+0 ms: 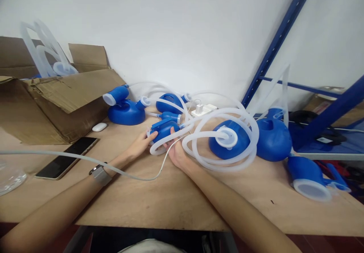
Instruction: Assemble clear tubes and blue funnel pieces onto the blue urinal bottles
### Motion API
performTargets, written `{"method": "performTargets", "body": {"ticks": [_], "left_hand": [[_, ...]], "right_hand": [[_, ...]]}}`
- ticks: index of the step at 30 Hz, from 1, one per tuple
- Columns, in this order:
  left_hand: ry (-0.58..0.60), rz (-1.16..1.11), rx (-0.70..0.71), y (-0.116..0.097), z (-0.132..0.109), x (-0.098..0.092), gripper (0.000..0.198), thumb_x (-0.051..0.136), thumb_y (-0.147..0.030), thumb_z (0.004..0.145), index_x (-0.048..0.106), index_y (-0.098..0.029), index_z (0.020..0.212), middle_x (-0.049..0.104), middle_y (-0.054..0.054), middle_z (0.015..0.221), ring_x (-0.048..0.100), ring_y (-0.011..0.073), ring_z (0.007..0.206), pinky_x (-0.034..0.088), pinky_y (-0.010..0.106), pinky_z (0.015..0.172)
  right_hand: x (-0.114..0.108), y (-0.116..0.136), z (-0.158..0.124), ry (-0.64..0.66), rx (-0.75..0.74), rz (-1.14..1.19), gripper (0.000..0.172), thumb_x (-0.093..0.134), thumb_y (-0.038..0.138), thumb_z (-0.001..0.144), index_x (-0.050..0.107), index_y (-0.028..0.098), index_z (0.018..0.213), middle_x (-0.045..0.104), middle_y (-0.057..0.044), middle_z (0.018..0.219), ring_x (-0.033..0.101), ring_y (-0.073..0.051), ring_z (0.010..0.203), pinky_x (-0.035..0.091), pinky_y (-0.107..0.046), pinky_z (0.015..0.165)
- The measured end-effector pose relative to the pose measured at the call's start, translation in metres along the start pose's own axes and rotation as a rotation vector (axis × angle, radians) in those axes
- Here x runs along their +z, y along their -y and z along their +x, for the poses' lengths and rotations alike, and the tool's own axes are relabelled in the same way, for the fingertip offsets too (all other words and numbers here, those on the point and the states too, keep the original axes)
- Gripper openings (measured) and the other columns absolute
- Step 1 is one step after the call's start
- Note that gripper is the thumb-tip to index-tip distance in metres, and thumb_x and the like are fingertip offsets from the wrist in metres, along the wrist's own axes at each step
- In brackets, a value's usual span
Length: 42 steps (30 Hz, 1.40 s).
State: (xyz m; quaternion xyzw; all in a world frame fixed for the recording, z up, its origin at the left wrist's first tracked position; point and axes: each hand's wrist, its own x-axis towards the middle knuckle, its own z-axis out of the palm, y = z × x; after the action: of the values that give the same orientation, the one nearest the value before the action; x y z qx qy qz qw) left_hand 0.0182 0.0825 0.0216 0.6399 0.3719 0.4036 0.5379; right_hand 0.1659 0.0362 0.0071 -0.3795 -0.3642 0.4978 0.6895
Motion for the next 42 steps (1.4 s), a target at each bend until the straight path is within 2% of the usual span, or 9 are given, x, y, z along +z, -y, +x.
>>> {"method": "performTargets", "body": {"ticks": [9,14,19,23,29,32,35,39,42], "left_hand": [[-0.373,-0.254,-0.106,0.007,0.018,-0.019,0.051,0.06,-0.065,0.094,0.058,-0.02,0.116,0.071,0.005,0.085,0.067,0.0159,0.054,0.055,0.026,0.048],[-0.461,-0.277,-0.151,0.016,0.025,-0.032,0.05,0.056,-0.067,0.094,0.058,-0.019,0.109,0.063,0.001,0.066,0.064,0.0171,0.047,0.051,0.025,0.043],[-0.491,-0.28,-0.144,0.017,0.028,-0.033,0.049,0.056,-0.068,0.094,0.059,-0.02,0.108,0.064,0.001,0.067,0.064,0.0177,0.048,0.05,0.026,0.042],[-0.507,-0.273,-0.111,0.019,0.026,-0.032,0.048,0.056,-0.068,0.094,0.058,-0.021,0.104,0.062,0.0,0.066,0.063,0.0178,0.046,0.048,0.026,0.041],[-0.55,-0.246,0.033,0.017,0.024,-0.03,0.045,0.06,-0.067,0.092,0.056,-0.023,0.093,0.059,-0.002,0.066,0.059,0.0155,0.043,0.042,0.025,0.038],[-0.586,-0.261,0.156,0.005,0.021,-0.029,0.042,0.058,-0.064,0.093,0.052,-0.023,0.087,0.054,-0.004,0.064,0.053,0.0126,0.041,0.04,0.024,0.038],[-0.604,-0.293,0.27,-0.014,0.014,-0.028,0.041,0.052,-0.063,0.094,0.046,-0.024,0.082,0.05,-0.005,0.063,0.05,0.0114,0.042,0.039,0.024,0.038],[-0.528,-0.299,0.401,-0.038,-0.004,-0.018,0.037,0.054,-0.06,0.092,0.048,-0.023,0.087,0.051,-0.005,0.068,0.054,0.0128,0.047,0.043,0.025,0.041],[-0.398,-0.221,0.428,-0.044,-0.023,-0.002,0.034,0.061,-0.056,0.09,0.053,-0.024,0.098,0.052,-0.005,0.069,0.056,0.0139,0.049,0.044,0.025,0.044]], "right_hand": [[-0.017,0.003,-0.019,0.386,-0.293,-0.765,0.01,0.068,0.021,0.088,0.074,0.023,0.097,0.071,-0.01,0.121,0.059,-0.033,0.129,0.034,-0.056,0.122],[-0.018,0.011,-0.026,0.404,-0.82,-1.204,0.02,0.046,0.02,0.101,0.065,0.019,0.096,0.068,-0.012,0.102,0.064,-0.026,0.102,0.052,-0.044,0.096],[-0.023,0.008,-0.027,0.598,-0.973,-1.16,0.026,0.049,0.026,0.101,0.052,0.022,0.076,0.057,0.002,0.063,0.052,-0.014,0.056,0.041,-0.028,0.059],[-0.019,0.001,-0.032,0.774,-1.176,-1.118,0.027,0.051,0.026,0.102,0.057,0.02,0.076,0.061,0.001,0.065,0.053,-0.013,0.058,0.037,-0.028,0.056],[-0.01,0.009,-0.043,0.674,-1.535,-1.132,0.022,0.059,0.025,0.087,0.05,0.023,0.066,0.051,0.002,0.06,0.044,-0.016,0.057,0.031,-0.033,0.055],[-0.011,0.018,-0.047,0.584,-1.51,-1.101,0.017,0.055,0.024,0.082,0.049,0.024,0.066,0.049,0.002,0.058,0.043,-0.017,0.057,0.034,-0.035,0.058],[-0.011,0.023,-0.048,0.568,-1.278,-1.13,0.009,0.052,0.027,0.085,0.062,0.024,0.085,0.06,-0.002,0.07,0.054,-0.02,0.065,0.044,-0.039,0.066],[-0.008,0.02,-0.047,0.41,-0.83,-1.089,0.051,0.054,0.031,0.095,0.048,0.02,0.144,0.063,-0.016,0.133,0.061,-0.031,0.121,0.051,-0.049,0.1],[-0.007,0.015,-0.046,0.256,-0.616,-0.973,0.061,0.058,0.038,0.096,0.04,0.018,0.15,0.055,-0.019,0.144,0.055,-0.034,0.133,0.045,-0.053,0.112]]}}
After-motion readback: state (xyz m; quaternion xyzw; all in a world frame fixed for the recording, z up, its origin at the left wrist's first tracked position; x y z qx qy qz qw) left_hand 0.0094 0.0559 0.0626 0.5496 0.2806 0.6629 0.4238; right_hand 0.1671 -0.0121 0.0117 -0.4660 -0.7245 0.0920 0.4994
